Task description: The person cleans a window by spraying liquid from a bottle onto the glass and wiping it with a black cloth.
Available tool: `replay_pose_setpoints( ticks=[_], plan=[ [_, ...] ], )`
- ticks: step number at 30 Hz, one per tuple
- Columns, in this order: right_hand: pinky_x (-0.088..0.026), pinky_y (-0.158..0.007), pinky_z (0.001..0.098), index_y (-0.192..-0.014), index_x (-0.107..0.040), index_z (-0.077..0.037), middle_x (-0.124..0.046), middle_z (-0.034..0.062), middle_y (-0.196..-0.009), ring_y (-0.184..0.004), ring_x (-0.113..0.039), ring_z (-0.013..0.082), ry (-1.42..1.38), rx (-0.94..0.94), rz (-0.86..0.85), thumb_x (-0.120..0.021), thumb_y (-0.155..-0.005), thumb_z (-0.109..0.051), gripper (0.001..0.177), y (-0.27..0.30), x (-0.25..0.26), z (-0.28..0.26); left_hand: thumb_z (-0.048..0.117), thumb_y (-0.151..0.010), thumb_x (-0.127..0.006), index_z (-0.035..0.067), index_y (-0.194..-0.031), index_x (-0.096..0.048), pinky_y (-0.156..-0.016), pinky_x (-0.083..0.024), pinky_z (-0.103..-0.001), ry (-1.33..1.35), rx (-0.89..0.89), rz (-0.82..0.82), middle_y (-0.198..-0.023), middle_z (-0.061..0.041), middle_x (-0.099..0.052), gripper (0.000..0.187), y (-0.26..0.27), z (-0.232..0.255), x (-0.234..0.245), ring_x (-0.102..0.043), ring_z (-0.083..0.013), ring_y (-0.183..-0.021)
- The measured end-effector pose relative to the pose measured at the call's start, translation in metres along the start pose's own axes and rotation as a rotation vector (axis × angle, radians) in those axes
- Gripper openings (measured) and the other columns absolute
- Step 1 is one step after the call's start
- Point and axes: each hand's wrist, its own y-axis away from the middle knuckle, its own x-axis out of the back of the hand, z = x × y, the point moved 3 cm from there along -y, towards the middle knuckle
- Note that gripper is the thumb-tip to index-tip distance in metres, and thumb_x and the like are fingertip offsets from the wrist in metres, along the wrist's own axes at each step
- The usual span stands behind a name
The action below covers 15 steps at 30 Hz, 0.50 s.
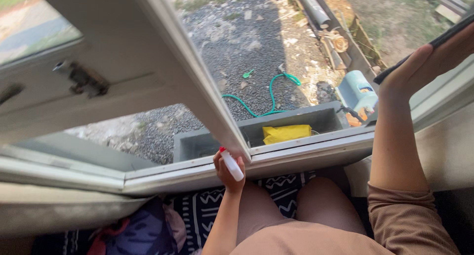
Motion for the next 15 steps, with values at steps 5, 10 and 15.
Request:
replay_pose_setpoints(
  ticks=[5,10,15],
  plan=[
    [-0.006,-0.133,0.0504,-0.158,-0.027,0.009,-0.020,0.0270,-0.166,-0.159,-0.010,0.0431,0.311,0.048,-0.228,-0.018,-0.116,-0.037,0.063,0.050,-0.034,-0.128,0.012,-0.087,-0.073,0.003,-0.106,-0.058,-0.096,-0.052,-0.046,0.054,-0.040,0.029,-0.122,-0.019,-0.062,0.026,-0.005,0.012,0.006,-0.063,-0.0376,-0.111],
    [-0.014,-0.125,0.0646,-0.147,-0.063,-0.029,-0.044,0.0001,-0.162,-0.152,-0.032,0.0286,0.144,0.990,-0.326,-0.059,-0.108,-0.044,0.042,0.182,-0.008,-0.156,0.012,-0.091,-0.071,0.002,-0.113,-0.056,-0.095,-0.054,-0.041,0.088,0.014,-0.052,-0.129,-0.017,-0.063,0.029,-0.005,0.005,0.022,-0.063,-0.0340,-0.110],
    [-0.038,-0.107,0.0661,-0.104,-0.061,-0.007,-0.057,0.0188,-0.109,-0.111,-0.054,0.0409,0.240,0.755,-0.563,-0.051,-0.103,-0.033,0.028,0.156,-0.001,-0.071,0.010,-0.088,-0.070,-0.001,-0.132,-0.055,-0.091,-0.054,-0.037,0.145,0.271,0.056,-0.125,-0.012,-0.063,0.048,0.023,-0.026,0.088,-0.063,-0.0239,-0.102]
  ],
)
